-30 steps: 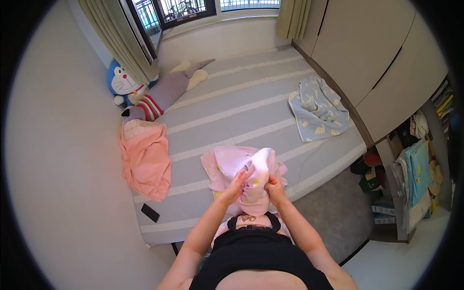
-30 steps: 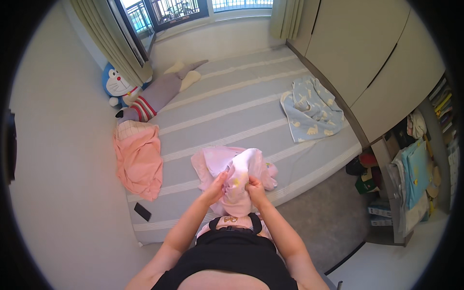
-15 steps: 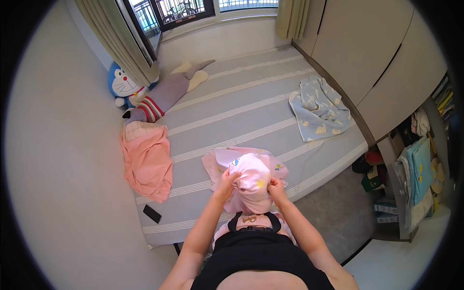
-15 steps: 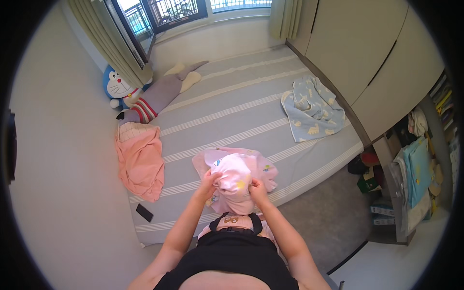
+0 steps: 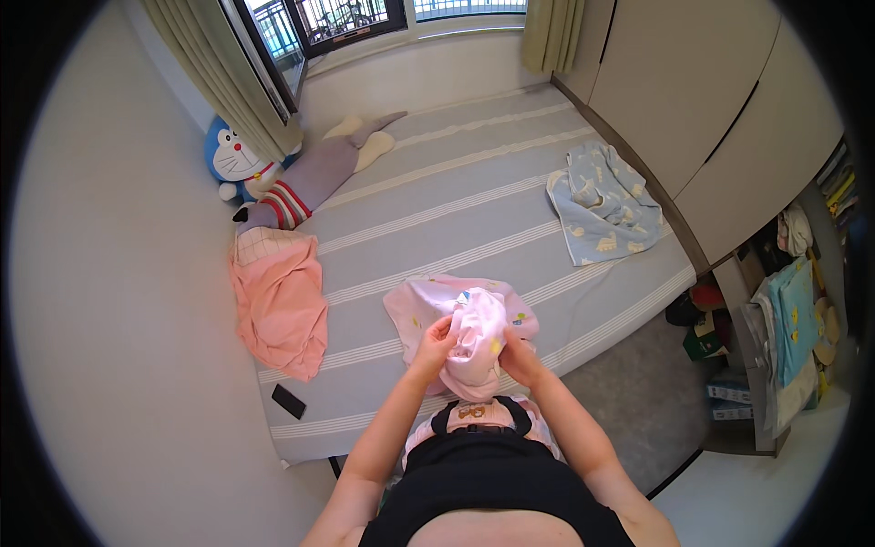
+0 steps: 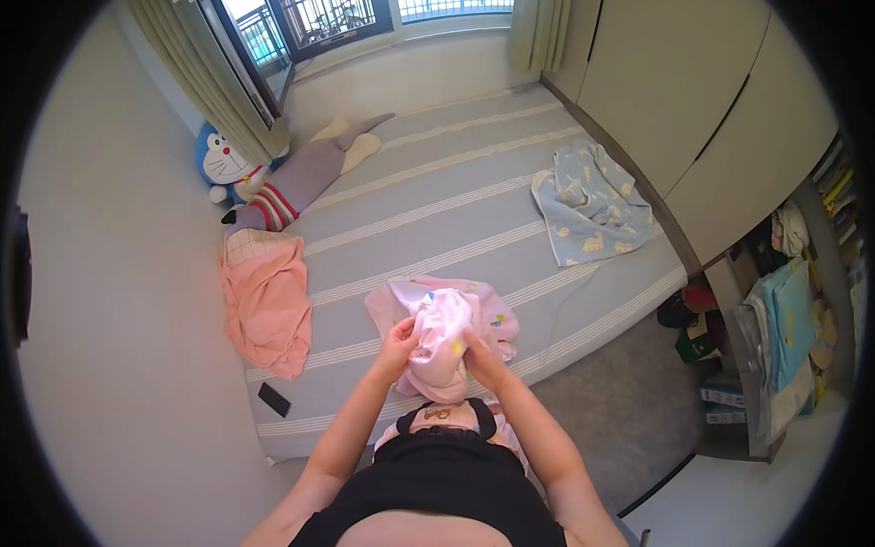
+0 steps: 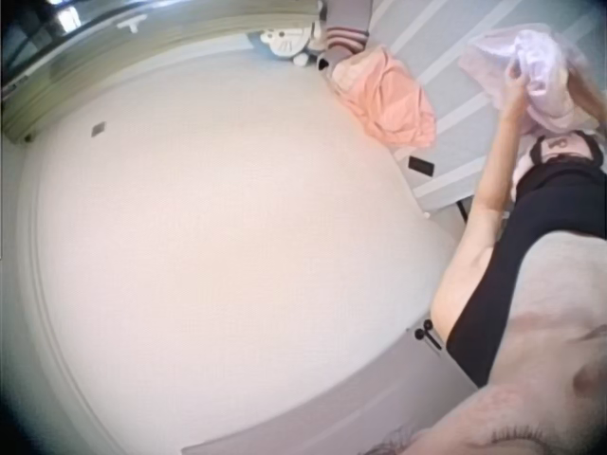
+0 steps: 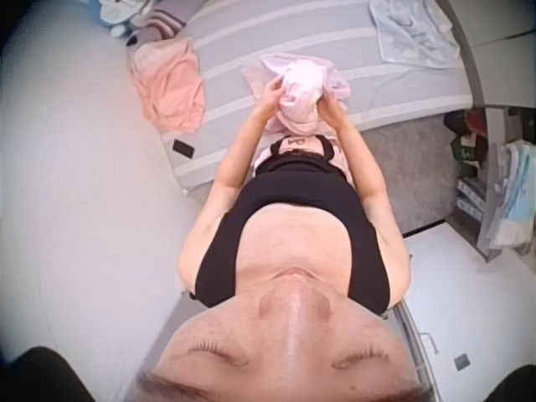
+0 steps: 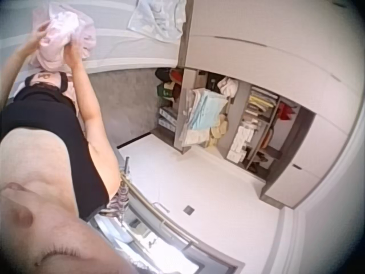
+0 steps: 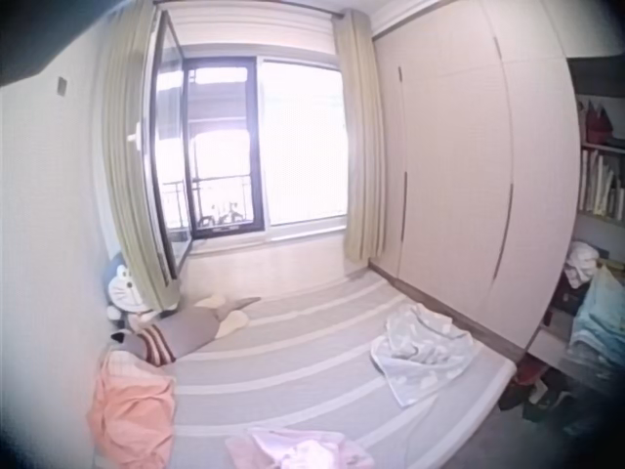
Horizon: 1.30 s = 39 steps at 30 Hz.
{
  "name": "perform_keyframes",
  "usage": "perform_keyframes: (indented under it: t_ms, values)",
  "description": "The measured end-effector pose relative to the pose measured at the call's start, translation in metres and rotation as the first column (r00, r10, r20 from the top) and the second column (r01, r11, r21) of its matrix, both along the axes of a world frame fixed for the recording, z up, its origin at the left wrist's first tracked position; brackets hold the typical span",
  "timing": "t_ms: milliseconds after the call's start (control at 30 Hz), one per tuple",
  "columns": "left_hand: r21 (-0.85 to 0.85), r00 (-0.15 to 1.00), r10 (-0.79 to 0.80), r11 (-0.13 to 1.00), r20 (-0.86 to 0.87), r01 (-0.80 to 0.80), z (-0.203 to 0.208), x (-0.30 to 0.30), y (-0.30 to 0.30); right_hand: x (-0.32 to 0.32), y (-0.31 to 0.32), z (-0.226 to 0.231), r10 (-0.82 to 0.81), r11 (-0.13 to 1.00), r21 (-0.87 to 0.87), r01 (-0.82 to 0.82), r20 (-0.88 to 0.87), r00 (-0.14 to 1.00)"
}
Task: The person folds a pink patterned blanket and a blue patterned blanket on a bed. They roll the pink blanket into a tight cylinder, tuck the ends to secure it, and then fold the blue blanket into a neat square. Finally, they place the folded items into a storage shelf.
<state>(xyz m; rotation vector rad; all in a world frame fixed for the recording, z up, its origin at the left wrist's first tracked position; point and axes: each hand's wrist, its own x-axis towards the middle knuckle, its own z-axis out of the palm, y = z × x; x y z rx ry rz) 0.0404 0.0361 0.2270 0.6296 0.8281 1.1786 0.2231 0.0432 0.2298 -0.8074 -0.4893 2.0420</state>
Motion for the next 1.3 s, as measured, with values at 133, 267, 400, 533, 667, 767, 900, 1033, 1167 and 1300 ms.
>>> perform_keyframes:
  t_ms: [133, 267, 400, 533, 667, 767, 900, 1033, 1167, 1300]
  values:
    - [0.023, 0.952, 0.084, 0.996, -0.293, -0.081, 0.0, 0.003, 0.0, -0.006, 0.002, 0.005, 0.081, 0.996, -0.008, -0.084, 0.376, 0.923]
    - [0.342, 0.506, 0.41, 0.912, -0.759, -0.227, 0.006, -0.008, 0.001, -0.008, -0.004, 0.007, -0.085, 0.996, -0.036, 0.085, 0.0, 0.996]
    - [0.596, 0.262, 0.583, 0.802, -0.769, -0.038, 0.017, -0.005, -0.005, -0.012, -0.004, 0.007, -0.136, 0.99, -0.045, 0.134, -0.068, 0.988]
    - [0.146, 0.716, 0.047, 0.986, -0.696, 0.078, 0.015, 0.004, -0.017, -0.011, -0.002, 0.008, -0.068, 0.997, 0.026, 0.066, 0.058, 0.996]
    - [0.089, 0.879, 0.03, 0.996, -0.475, 0.014, 0.033, 0.021, -0.018, -0.013, -0.003, 0.007, -0.151, 0.966, 0.252, 0.054, 0.383, 0.911]
    - [-0.004, 0.975, 0.058, 0.998, -0.214, -0.06, 0.04, 0.014, -0.014, -0.017, -0.003, 0.008, -0.184, 0.943, 0.332, 0.012, 0.492, 0.851]
    - [0.015, 0.981, 0.184, 0.983, -0.067, -0.183, 0.047, 0.001, -0.002, -0.017, -0.004, 0.008, -0.029, 0.944, 0.289, -0.158, 0.551, 0.834]
    - [0.147, 0.949, 0.252, 0.963, -0.19, -0.226, 0.051, -0.003, 0.002, -0.01, 0.0, 0.005, -0.07, 0.85, 0.412, -0.328, 0.706, 0.705]
    - [0.391, 0.716, 0.356, 0.912, -0.601, -0.125, 0.022, -0.016, 0.0, -0.021, 0.008, 0.03, 0.071, 0.939, 0.276, -0.204, 0.425, 0.903]
    - [0.567, 0.714, 0.286, 0.802, -0.638, 0.185, 0.063, 0.01, -0.017, -0.024, 0.007, 0.032, 0.102, 0.988, 0.1, -0.119, 0.163, 0.981]
